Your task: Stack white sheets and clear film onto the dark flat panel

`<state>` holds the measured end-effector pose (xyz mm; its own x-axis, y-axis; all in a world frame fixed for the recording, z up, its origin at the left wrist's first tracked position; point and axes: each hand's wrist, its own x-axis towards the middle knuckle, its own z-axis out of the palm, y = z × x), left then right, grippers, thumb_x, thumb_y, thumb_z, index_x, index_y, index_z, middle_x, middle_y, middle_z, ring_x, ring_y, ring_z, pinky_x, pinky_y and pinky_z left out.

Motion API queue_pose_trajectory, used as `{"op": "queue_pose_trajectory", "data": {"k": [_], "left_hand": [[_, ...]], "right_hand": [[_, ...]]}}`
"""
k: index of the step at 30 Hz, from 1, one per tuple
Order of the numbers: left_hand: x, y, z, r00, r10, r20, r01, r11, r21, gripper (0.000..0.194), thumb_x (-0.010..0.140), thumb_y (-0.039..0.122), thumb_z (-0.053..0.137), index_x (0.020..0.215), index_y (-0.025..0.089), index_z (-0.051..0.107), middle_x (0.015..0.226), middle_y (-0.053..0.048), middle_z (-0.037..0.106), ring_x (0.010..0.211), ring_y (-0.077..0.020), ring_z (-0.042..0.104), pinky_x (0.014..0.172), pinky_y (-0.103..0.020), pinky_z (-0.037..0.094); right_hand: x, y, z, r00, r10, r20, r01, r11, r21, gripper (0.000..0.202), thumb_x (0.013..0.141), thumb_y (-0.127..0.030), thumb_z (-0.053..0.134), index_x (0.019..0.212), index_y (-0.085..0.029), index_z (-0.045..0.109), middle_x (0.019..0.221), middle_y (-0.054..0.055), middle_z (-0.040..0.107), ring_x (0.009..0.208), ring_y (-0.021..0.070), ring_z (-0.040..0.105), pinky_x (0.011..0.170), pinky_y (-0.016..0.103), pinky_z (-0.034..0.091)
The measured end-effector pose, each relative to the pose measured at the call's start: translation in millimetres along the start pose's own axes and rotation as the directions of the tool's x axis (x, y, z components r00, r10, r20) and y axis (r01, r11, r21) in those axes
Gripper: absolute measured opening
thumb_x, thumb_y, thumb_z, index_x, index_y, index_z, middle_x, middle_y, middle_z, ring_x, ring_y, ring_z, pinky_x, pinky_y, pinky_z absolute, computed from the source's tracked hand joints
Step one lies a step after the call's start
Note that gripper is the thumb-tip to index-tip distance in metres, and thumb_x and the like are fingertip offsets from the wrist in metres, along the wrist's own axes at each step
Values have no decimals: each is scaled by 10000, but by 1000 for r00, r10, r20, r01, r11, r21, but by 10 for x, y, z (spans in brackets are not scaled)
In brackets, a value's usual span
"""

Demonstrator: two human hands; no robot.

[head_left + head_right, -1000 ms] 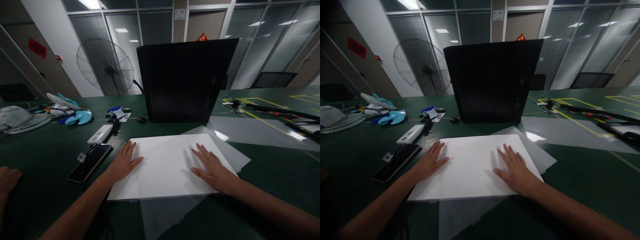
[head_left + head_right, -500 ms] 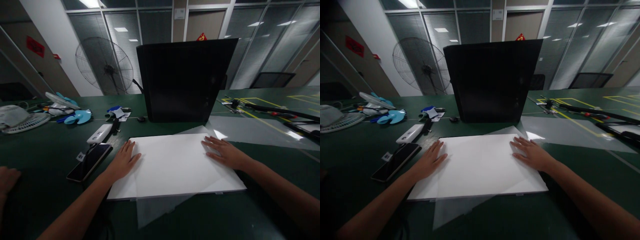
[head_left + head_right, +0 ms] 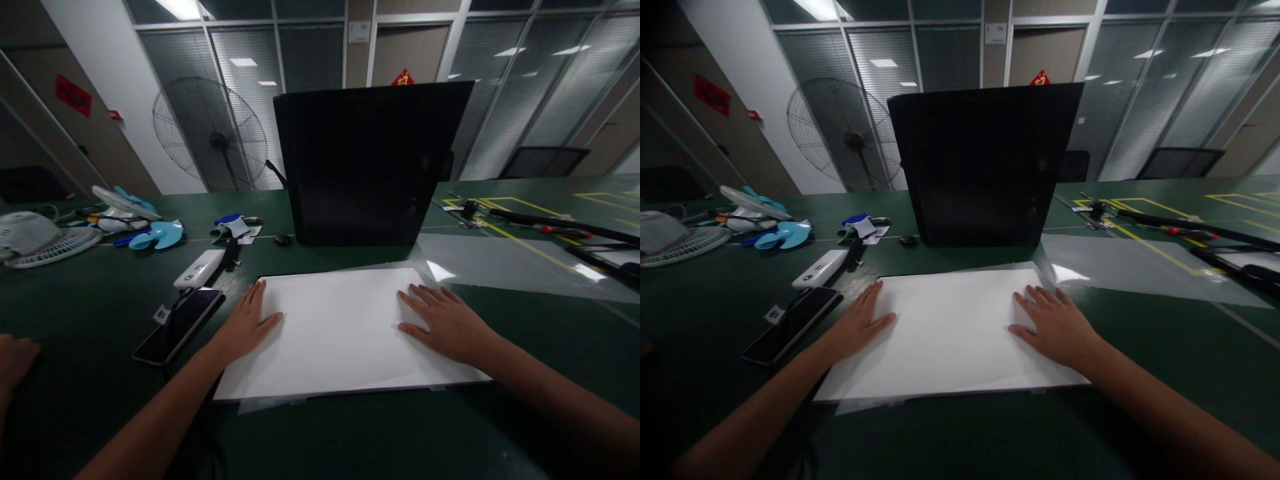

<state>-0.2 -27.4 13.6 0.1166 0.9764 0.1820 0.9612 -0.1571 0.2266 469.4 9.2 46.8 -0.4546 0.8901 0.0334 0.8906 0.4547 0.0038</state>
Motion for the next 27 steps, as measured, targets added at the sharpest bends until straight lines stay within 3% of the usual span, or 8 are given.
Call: {"op": "queue_pose_trajectory", "data": {"k": [10,17,22,27], "left_hand": [[33,-44,20,998,-57,-11,56,997,-57,759,1012,570,360,1581,77,264,1647,-231,320,1540,-338,277,1240,-526,265],[43,-63,59,1000,-1,-29,0,1000,-4,607,1030,505,366,1475,98,444,1667,-225,275,1547,-362,247,1230,-546,276],[47,-61,48,1000,-13,14,13,1000,-13,743,1016,612,356,1511,60,399,1668,-253,248,1555,-366,217,1240,-545,238],[44,-72,46,999,-23,42,23,1000,-1,855,983,660,378,1547,18,335,1668,-273,222,1557,-367,206,1247,-527,222]], "right_hand": [[-61,-171,-106,1000,-9,15,9,1000,-12,849,917,-832,305,1533,-280,493,1548,128,470,1408,364,453,1166,595,360],[-48,-210,-94,1000,14,6,-14,1000,-13,863,905,-833,325,1538,-269,483,1524,154,481,1359,385,483,1109,594,413],[-43,-195,-35,995,-28,-91,26,999,-20,827,918,-813,341,1515,-265,505,1448,164,522,1294,359,522,1091,562,438],[-41,-187,2,997,-38,-74,39,999,8,845,920,-818,324,1541,-262,462,1495,157,480,1332,357,496,1110,548,434]]}}
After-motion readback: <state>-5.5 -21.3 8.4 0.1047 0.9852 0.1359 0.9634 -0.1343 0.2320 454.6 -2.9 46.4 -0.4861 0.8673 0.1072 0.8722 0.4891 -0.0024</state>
